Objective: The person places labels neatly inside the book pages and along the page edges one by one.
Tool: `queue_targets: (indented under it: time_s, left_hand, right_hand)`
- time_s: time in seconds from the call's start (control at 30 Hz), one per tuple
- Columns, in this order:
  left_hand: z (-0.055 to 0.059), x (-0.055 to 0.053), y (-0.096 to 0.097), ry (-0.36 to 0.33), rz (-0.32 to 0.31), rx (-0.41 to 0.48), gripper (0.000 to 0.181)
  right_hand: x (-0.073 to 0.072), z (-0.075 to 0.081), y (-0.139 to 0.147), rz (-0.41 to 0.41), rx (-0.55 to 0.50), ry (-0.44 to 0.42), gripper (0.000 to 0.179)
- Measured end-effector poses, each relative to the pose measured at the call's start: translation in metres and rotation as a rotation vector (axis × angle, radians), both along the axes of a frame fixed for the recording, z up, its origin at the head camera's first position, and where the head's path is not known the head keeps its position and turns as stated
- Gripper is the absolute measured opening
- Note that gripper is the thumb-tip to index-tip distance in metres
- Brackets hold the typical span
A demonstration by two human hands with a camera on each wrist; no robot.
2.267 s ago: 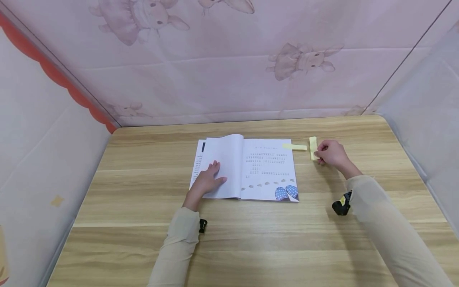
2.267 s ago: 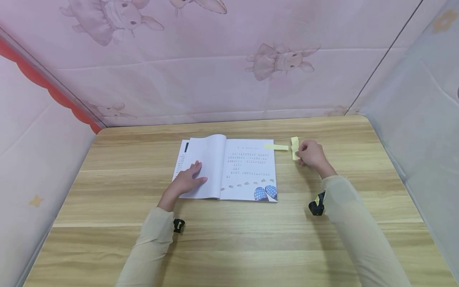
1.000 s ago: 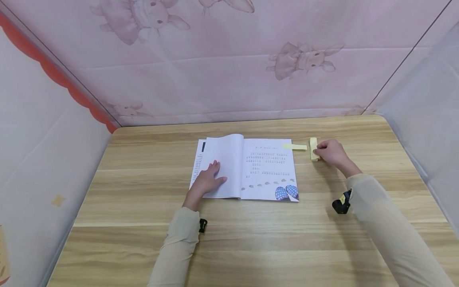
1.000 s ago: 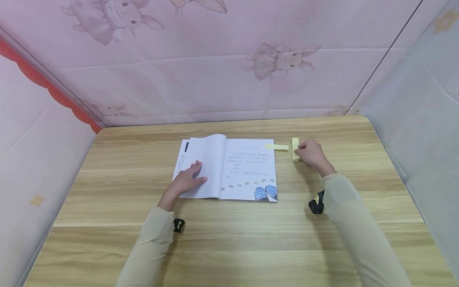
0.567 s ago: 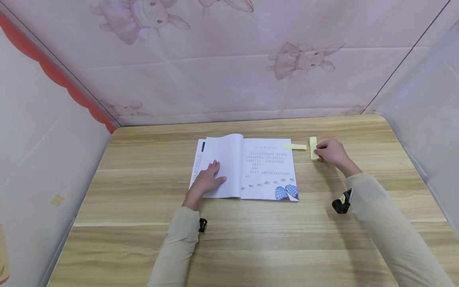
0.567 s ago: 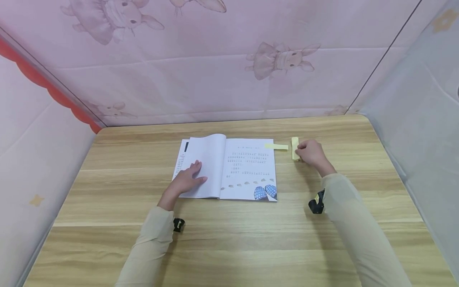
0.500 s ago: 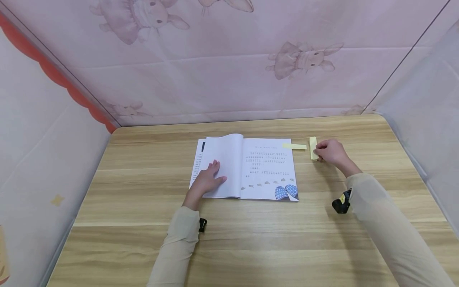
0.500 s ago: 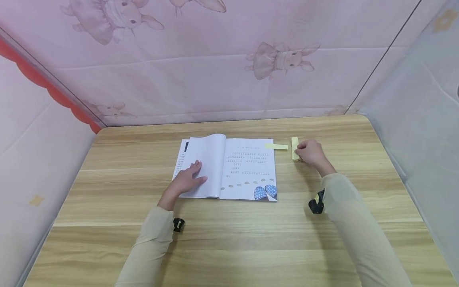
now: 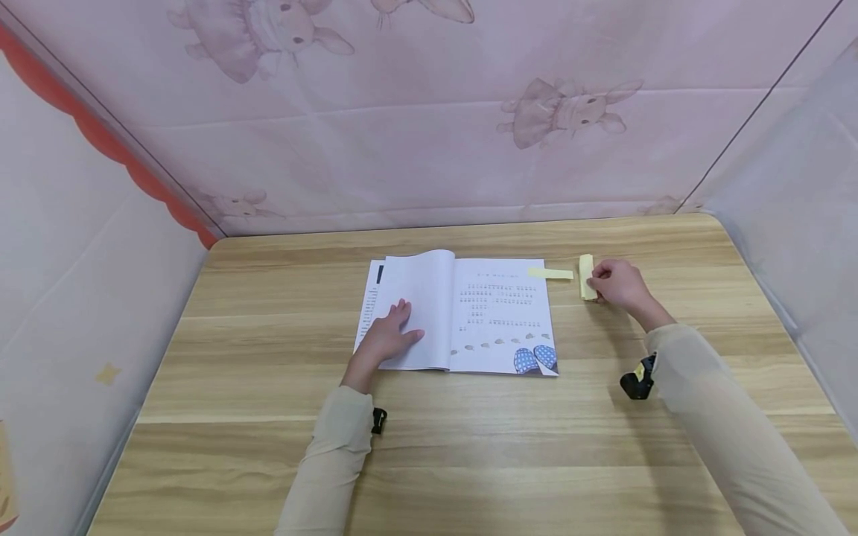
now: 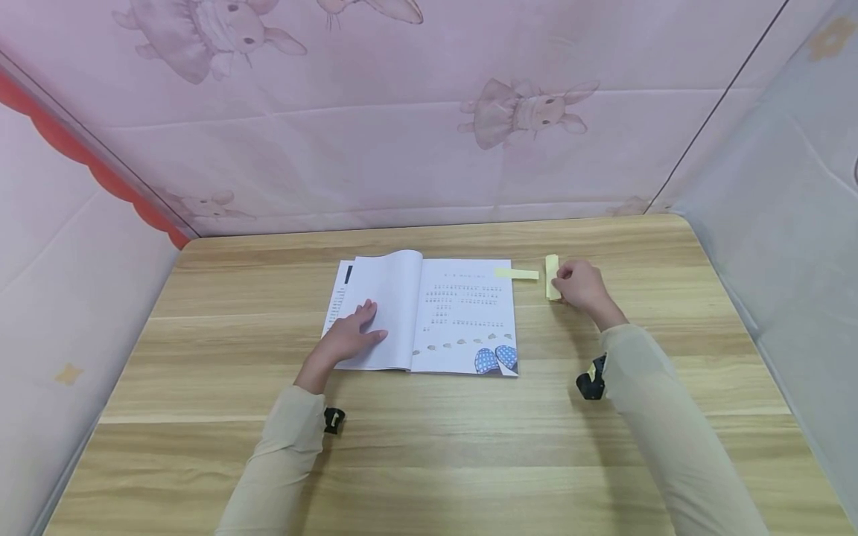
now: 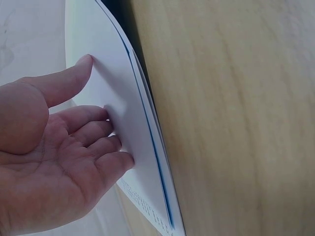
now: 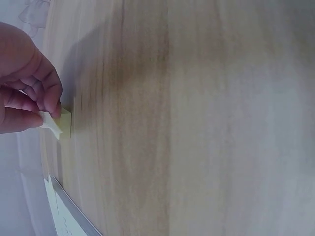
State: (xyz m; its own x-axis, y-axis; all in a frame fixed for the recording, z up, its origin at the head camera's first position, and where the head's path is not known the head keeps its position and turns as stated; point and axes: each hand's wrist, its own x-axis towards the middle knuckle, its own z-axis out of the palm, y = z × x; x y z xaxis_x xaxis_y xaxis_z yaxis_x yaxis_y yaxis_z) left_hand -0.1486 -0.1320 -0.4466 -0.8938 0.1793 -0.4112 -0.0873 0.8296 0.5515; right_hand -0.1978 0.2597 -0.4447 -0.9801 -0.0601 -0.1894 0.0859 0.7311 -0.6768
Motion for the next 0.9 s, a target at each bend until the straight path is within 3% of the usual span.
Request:
queue_targets:
  time_s: [0.9]
  left_hand:
    - [-0.0011,0.0001,0.0001,0.003,0.013,0.000,0.063]
  right_hand:
    - [0.0002,0.0009,-0.0009,-0.020,-0.009,-0.013,0.011]
